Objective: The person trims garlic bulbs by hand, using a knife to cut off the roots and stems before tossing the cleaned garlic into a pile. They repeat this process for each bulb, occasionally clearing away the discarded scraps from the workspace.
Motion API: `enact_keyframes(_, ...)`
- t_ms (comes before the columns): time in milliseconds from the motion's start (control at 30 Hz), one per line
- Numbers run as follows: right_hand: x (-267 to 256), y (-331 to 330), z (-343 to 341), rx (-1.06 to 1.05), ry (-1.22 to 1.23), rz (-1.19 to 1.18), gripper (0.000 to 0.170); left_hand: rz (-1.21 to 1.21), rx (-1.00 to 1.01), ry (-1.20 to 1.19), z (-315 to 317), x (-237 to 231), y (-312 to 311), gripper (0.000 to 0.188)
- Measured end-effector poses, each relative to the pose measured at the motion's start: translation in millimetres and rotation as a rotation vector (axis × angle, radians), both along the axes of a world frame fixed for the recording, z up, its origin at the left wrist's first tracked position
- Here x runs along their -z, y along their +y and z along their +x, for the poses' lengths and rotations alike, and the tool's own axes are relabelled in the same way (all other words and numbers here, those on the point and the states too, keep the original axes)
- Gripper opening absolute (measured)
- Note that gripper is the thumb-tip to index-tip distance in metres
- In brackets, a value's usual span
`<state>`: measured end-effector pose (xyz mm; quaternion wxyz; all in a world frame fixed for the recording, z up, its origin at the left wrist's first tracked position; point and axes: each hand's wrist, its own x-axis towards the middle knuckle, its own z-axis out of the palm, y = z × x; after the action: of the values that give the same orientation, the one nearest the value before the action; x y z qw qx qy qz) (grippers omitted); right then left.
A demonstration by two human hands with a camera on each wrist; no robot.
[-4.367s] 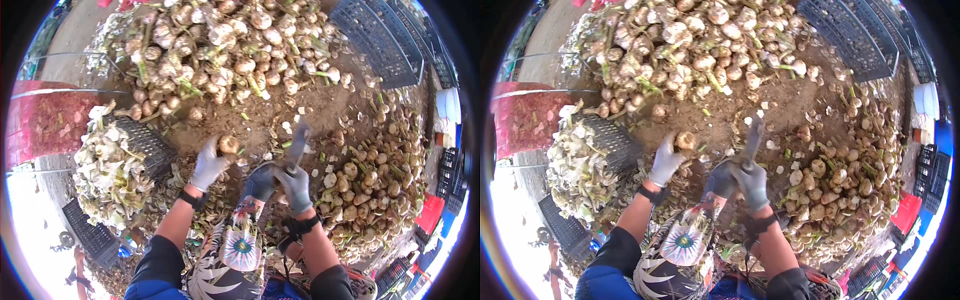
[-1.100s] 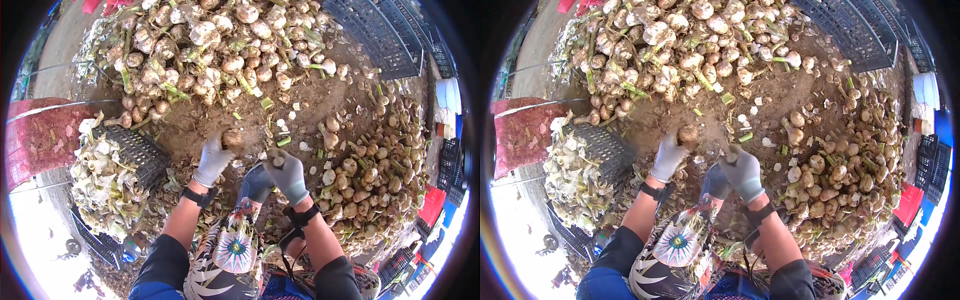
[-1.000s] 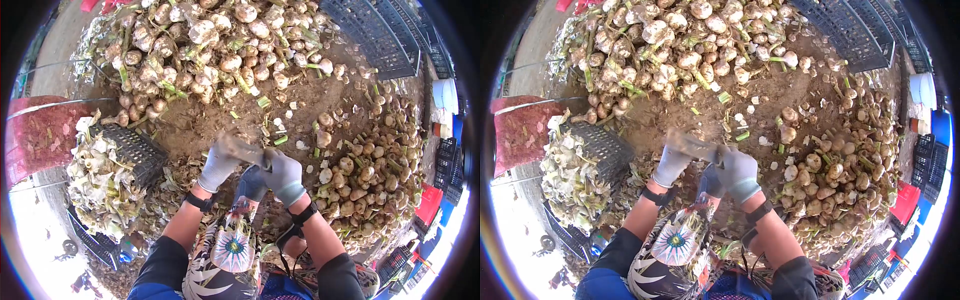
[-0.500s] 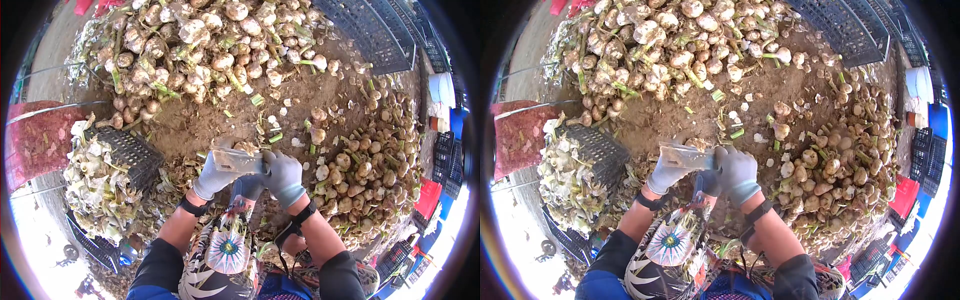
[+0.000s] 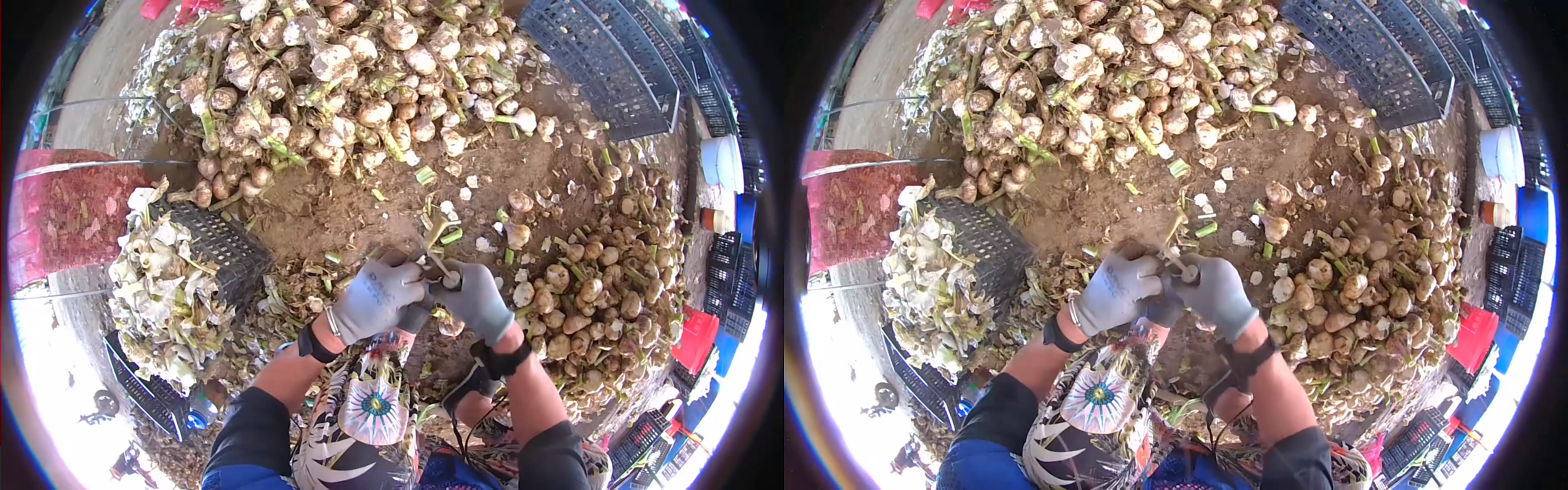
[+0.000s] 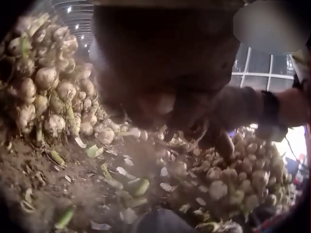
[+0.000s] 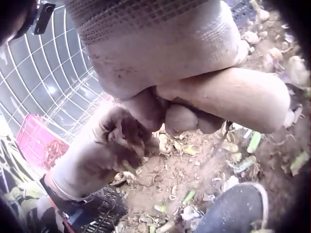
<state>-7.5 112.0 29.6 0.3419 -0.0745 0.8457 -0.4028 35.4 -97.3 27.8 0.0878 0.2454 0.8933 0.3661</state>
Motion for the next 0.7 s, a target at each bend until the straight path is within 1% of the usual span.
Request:
enact_keyframes(33, 18, 15, 6, -0.1, 0.009, 0.189, 0.035, -0.008, -0.001, 0.158, 1, -6, 1, 0.018)
enact_keyframes(67, 36, 27, 3, -0.203, 0.04, 0.37, 0.034, -0.014, -0.004, 0.184, -2, -11, -3, 0.018)
enact_keyframes(133, 57, 57, 24, -0.128, -0.11, 0.392, 0.032, 0.051, -0.188, 0.245, -6, -18, -10, 0.012)
enact_keyframes(167, 66, 64, 41, 0.081, -0.205, 0.184, 0.027, 0.052, -0.265, 0.134, -8, -17, -6, 0.012)
enact_keyframes(200, 68, 64, 53, 0.264, -0.359, -0.111, 0.024, 0.048, -0.256, 0.149, -15, -21, 5, 0.012)
enact_keyframes(267, 30, 30, 48, 0.365, -0.463, -0.055, 0.027, 0.374, -0.198, -0.067, -30, -29, 43, 0.02)
enact_keyframes(300, 89, 32, 78, 0.625, -0.422, -0.402, 0.037, 0.387, -0.116, -0.023, -35, -45, 60, 0.024)
enact_keyframes(333, 146, 37, 108, 0.883, -0.355, -0.752, 0.048, 0.303, -0.06, -0.045, -39, -46, 73, 0.029)
enact_keyframes(367, 87, 24, 96, 1.459, -0.851, -0.991, 0.023, 0.356, -0.06, -0.069, -51, -55, 80, 0.03)
enact_keyframes(400, 132, 26, 114, 1.051, -0.14, -0.582, 0.021, 0.398, -0.07, -0.094, -63, -64, 81, 0.03)
enact_keyframes(433, 101, 21, 114, 1.04, -0.093, -0.366, 0.02, 0.458, -0.133, -0.152, -69, -63, 77, 0.03)
enact_keyframes(467, 67, 18, 112, 1.02, -0.049, -0.151, 0.019, 0.448, -0.221, -0.157, -70, -49, 71, 0.029)
enact_keyframes(533, 95, 29, 148, 1.079, -0.121, -0.106, 0.022, 0.444, -0.326, -0.385, -68, 2, 57, 0.029)
enact_keyframes(567, 101, 35, 161, 1.094, -0.118, -0.099, 0.022, 0.449, -0.311, -0.391, -66, 7, 57, 0.029)
enact_keyframes(600, 109, 38, 164, 1.096, -0.131, -0.056, 0.019, 0.308, -0.274, -0.487, -67, 11, 55, 0.031)
enact_keyframes(633, 117, 38, 156, 1.089, -0.142, -0.021, 0.016, 0.163, -0.247, -0.571, -68, 17, 55, 0.034)
enact_keyframes(667, 113, 40, 139, 1.08, -0.135, -0.029, 0.016, 0.28, -0.25, -0.778, -56, 57, 57, 0.042)
enact_keyframes(700, 97, 43, 113, 1.139, -0.053, -0.169, 0.016, 0.293, -0.266, -0.703, -51, 59, 64, 0.046)
